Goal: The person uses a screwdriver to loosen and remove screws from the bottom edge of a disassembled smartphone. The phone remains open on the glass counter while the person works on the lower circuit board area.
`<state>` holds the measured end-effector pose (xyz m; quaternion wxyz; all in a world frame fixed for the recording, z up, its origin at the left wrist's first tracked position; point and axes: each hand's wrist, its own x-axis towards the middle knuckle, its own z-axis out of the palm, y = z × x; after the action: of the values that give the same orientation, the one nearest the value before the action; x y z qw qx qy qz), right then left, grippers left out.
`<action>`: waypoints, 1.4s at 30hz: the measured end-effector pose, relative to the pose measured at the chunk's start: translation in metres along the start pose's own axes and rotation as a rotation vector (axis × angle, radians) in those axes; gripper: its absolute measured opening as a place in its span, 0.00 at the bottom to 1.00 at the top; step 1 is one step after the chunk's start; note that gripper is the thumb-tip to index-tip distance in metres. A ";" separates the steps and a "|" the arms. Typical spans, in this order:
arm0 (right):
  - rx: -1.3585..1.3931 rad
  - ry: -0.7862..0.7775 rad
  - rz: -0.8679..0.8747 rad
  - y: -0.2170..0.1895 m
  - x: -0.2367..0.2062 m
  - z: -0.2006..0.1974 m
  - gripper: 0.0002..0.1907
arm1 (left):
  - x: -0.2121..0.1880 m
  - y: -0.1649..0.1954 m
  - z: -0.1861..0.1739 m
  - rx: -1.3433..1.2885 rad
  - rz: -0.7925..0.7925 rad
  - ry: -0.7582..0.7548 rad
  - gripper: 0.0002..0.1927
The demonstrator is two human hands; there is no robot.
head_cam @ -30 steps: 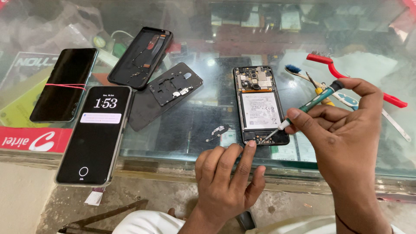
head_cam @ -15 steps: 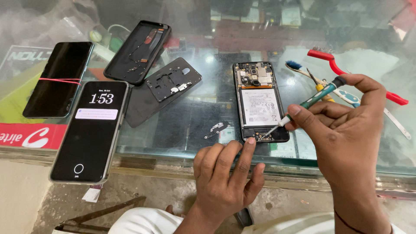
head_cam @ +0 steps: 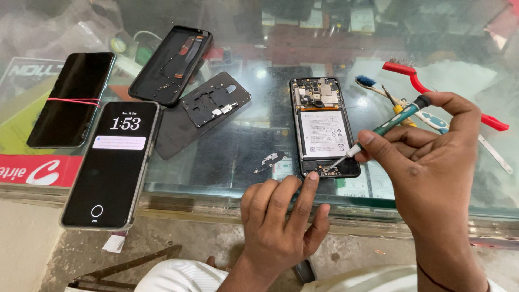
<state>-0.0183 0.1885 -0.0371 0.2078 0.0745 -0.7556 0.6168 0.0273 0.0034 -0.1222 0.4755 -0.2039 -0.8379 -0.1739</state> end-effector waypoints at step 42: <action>0.051 -0.008 -0.010 0.000 0.001 -0.002 0.34 | 0.009 0.005 -0.006 -0.001 -0.012 -0.048 0.19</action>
<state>-0.0185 0.1905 -0.0365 0.2059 0.0858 -0.7400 0.6345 0.0297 0.0060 -0.1112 0.4538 -0.2032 -0.8503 -0.1724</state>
